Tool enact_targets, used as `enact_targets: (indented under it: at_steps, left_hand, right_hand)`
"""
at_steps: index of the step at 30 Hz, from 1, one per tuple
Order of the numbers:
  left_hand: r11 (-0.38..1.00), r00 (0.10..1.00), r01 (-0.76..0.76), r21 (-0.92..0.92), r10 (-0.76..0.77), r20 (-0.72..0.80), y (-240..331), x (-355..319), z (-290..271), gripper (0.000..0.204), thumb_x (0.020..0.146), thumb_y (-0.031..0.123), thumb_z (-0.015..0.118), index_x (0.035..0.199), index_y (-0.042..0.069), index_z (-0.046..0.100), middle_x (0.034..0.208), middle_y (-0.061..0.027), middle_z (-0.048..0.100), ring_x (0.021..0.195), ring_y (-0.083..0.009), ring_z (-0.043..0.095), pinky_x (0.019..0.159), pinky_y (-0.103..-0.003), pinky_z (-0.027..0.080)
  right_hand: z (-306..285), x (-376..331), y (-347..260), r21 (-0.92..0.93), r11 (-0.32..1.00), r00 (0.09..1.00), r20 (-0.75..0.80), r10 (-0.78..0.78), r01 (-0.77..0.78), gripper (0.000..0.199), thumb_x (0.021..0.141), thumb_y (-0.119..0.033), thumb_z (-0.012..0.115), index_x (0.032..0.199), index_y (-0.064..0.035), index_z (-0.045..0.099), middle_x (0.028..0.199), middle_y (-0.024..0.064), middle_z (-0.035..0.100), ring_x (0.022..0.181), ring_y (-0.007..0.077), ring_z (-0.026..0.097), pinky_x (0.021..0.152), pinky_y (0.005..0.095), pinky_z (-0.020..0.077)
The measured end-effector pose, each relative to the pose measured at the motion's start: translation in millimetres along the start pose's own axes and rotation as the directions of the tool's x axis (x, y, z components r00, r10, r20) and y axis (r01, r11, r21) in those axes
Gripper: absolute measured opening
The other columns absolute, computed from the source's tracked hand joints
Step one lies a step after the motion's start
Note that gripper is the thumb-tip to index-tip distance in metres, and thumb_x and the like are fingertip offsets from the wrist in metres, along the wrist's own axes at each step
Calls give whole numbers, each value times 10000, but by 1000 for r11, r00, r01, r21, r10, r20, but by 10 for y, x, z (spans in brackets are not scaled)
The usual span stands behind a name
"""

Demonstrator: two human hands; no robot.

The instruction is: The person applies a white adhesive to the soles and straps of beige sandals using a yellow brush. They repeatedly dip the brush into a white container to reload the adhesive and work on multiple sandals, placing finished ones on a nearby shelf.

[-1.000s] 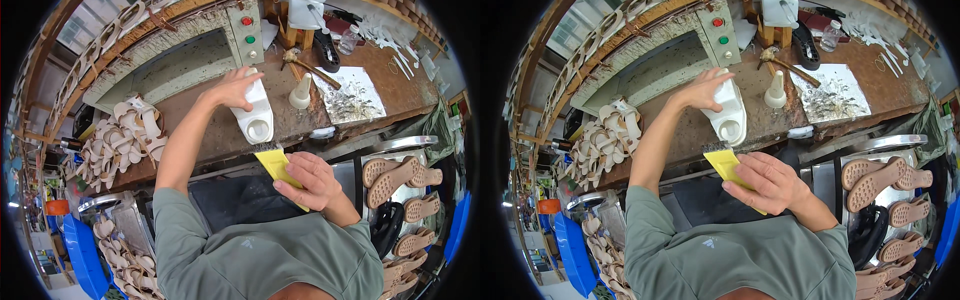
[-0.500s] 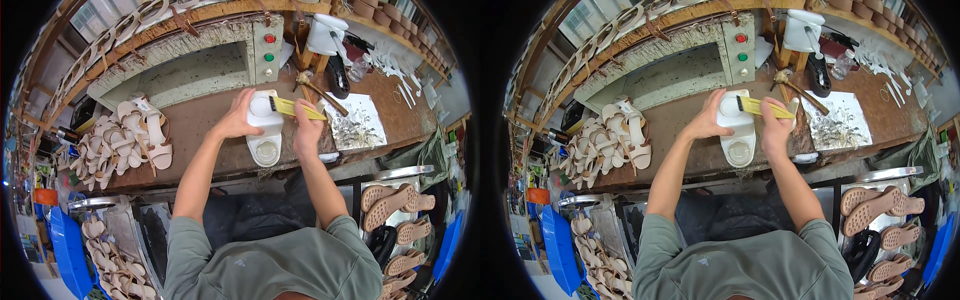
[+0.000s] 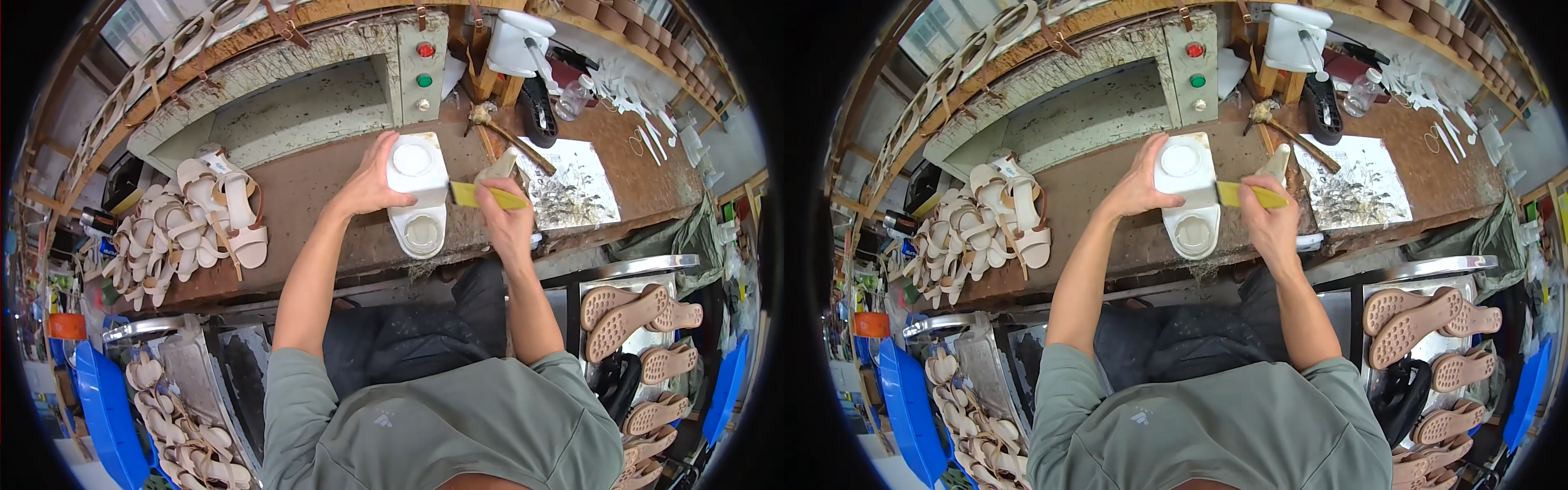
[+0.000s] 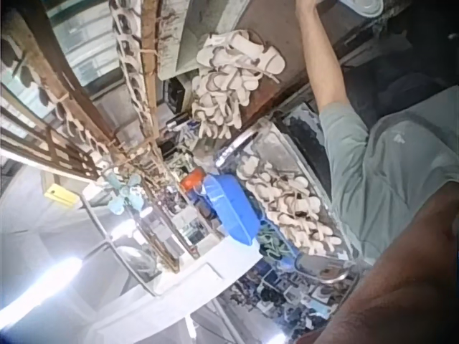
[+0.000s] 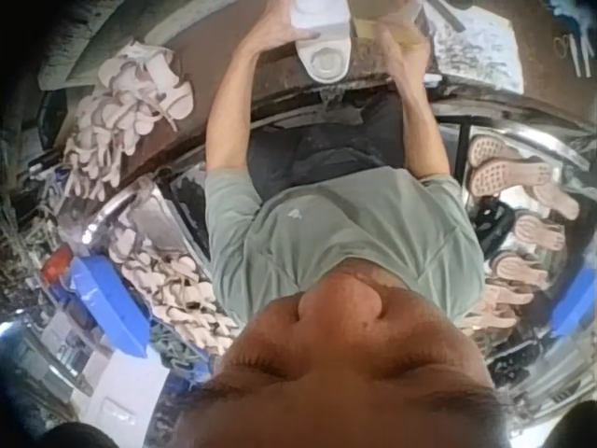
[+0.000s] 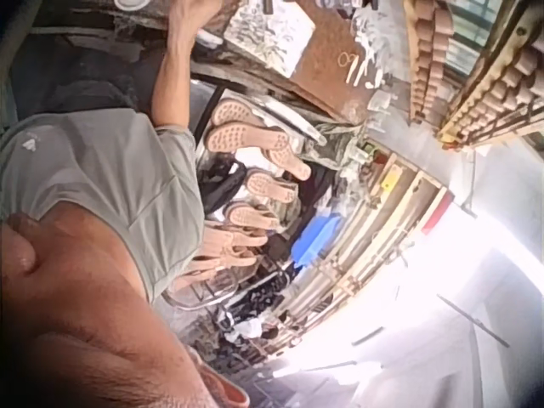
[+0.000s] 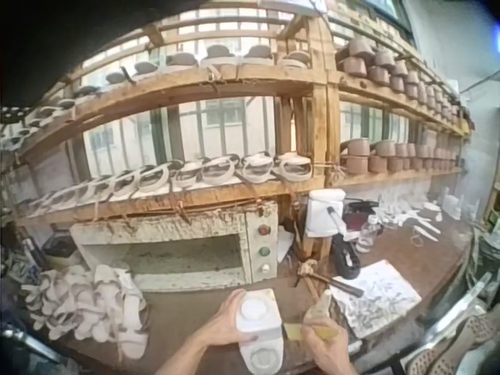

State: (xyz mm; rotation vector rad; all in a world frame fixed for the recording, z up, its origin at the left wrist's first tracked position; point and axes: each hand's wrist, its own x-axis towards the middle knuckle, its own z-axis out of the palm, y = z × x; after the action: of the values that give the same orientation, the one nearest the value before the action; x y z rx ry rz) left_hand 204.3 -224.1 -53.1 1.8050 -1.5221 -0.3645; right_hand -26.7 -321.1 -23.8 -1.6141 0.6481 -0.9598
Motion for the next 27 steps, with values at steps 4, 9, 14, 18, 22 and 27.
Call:
enact_targets:
  at_steps: [4,9,14,18,22,27]
  left_hand:
    - [989,985,112,-97,-123,-118,138,-208,53,1092,593,275,803,1407,3,127,1437,-235,171,1330,-356,228,1090,-409,225]
    - [829,922,175,-532,-327,-206,179,-781,290,981,700,271,770,1406,3,143,1435,-228,198,1290,-330,322,1051,-400,300]
    - [754,870,186,-630,-425,-251,232,-1361,412,537,817,148,666,1269,-22,432,1238,-189,495,1155,-240,478,964,-332,392]
    - [726,830,255,-639,-503,-241,267,-1591,532,470,835,148,649,1237,-16,469,1186,-150,529,1106,-215,502,932,-312,414]
    - [612,814,243,-753,-551,-184,588,-1667,652,369,859,112,618,1195,0,515,1089,-84,572,1002,-148,537,860,-262,447]
    - [408,923,115,-906,-381,-55,1439,-1837,779,318,909,157,519,1160,-35,553,1135,-98,570,1055,-157,525,895,-286,417]
  right_hand:
    - [-302,-310,-408,-293,555,626,318,-712,779,198,744,-29,644,942,-24,650,812,87,571,644,180,576,550,264,468]
    - [-355,-713,-721,-102,241,261,389,-883,965,270,631,-14,722,891,-54,662,952,132,544,768,285,626,646,369,554]
    - [-336,-868,-846,-42,144,150,357,-922,989,228,682,-53,704,908,-46,669,929,111,545,808,260,639,681,329,575]
    - [-326,-909,-898,-12,109,106,358,-928,994,222,698,-54,689,919,-40,670,946,121,555,819,262,638,687,333,576]
    - [-334,-967,-884,-19,154,150,387,-910,988,254,654,-18,703,898,-76,668,1014,128,528,818,285,638,696,365,574]
    - [-319,-914,-812,-66,99,118,441,-890,993,204,734,-55,626,932,-11,655,983,126,560,893,268,620,747,346,562]
